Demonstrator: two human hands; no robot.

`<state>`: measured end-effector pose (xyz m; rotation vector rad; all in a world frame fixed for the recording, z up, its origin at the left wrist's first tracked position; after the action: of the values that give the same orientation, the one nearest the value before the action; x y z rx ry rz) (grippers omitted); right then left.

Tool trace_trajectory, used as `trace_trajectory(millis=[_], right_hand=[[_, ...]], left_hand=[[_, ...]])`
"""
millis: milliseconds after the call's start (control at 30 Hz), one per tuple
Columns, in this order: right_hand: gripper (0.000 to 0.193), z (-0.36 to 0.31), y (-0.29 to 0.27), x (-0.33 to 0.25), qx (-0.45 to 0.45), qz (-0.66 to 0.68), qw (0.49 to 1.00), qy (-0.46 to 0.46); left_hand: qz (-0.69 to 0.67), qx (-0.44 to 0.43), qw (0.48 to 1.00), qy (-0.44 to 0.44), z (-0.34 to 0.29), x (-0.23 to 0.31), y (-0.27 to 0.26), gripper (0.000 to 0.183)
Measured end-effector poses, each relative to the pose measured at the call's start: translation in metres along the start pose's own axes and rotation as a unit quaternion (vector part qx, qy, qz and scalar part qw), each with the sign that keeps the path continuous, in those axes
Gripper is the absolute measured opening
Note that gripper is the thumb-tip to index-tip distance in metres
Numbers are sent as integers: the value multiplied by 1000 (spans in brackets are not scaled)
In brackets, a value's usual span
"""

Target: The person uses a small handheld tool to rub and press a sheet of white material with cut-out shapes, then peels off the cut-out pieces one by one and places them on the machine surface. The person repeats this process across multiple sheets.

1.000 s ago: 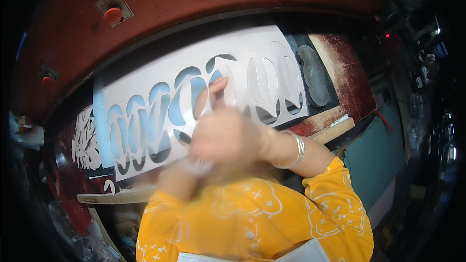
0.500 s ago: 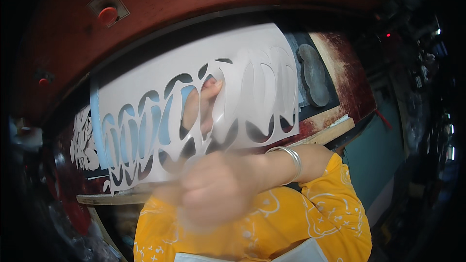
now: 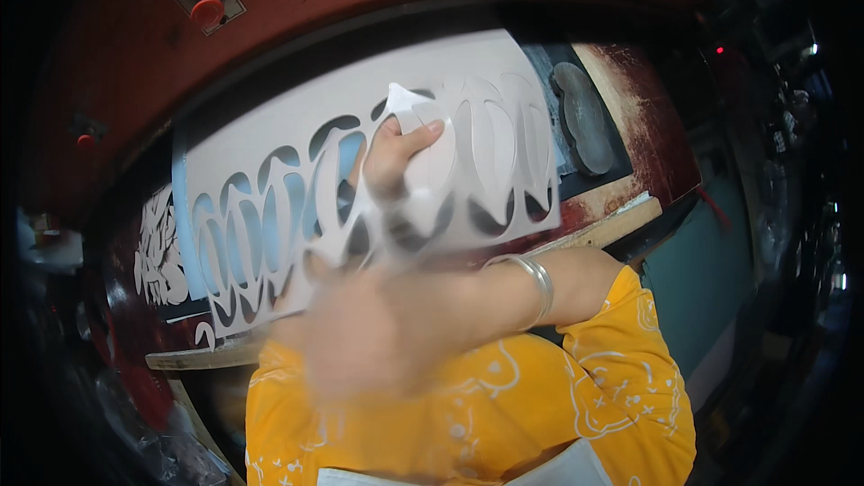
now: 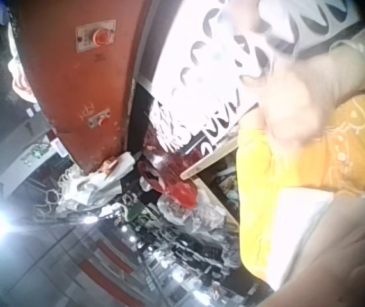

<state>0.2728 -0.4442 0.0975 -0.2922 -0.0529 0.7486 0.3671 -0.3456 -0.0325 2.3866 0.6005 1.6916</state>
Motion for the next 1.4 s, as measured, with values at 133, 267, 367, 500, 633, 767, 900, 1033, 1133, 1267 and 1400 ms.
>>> trace_trajectory(millis=[133, 267, 367, 500, 633, 767, 900, 1033, 1133, 1267, 1400], right_hand=[[17, 37, 15, -30, -11, 107, 994, -3], [16, 3, -67, 36, 59, 39, 953, 296], [31, -36, -124, 83, 81, -30, 853, 515], [35, -71, -99, 108, -120, -122, 779, 603], [34, -71, -77, 95, -51, -131, 835, 532], [26, -48, -126, 69, 286, 43, 861, 419], [26, -35, -141, 84, 73, -38, 870, 487], [39, -71, -85, 109, -101, -13, 772, 628], [34, -81, -75, 102, -24, 28, 838, 545], [24, -55, -132, 67, 286, 304, 845, 334], [22, -38, -158, 65, 145, 145, 891, 405]], left_hand=[[87, 47, 995, -9, 4, 14, 19, 29], [-105, -80, 991, 3, -23, 24, 10, 29], [-224, -78, 968, -87, -38, 13, 7, 49], [-395, -94, 913, -28, -35, -3, 10, 63], [-382, -57, 922, -31, -35, -11, -8, 50], [-406, -44, 912, -42, -42, -9, -17, 35], [-496, -37, 865, -69, -51, -2, -2, 35], [-397, -18, 917, -31, -55, 5, 4, 35], [-410, 0, 911, -36, -53, 2, -6, 35], [-539, -75, 837, -52, -46, -14, -15, 37], [-551, -109, 826, -42, -43, -14, -15, 41]])
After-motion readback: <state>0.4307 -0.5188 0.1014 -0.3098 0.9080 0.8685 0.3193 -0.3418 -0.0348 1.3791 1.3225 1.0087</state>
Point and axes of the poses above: each hand's wrist, its own z-axis towards the middle knuckle, its own y-axis out of the palm, x = y × z, the point moved 2 cm from there along z, towards the middle knuckle, and after that the axes turned 7 degrees about -y, right-handed, at the moved point
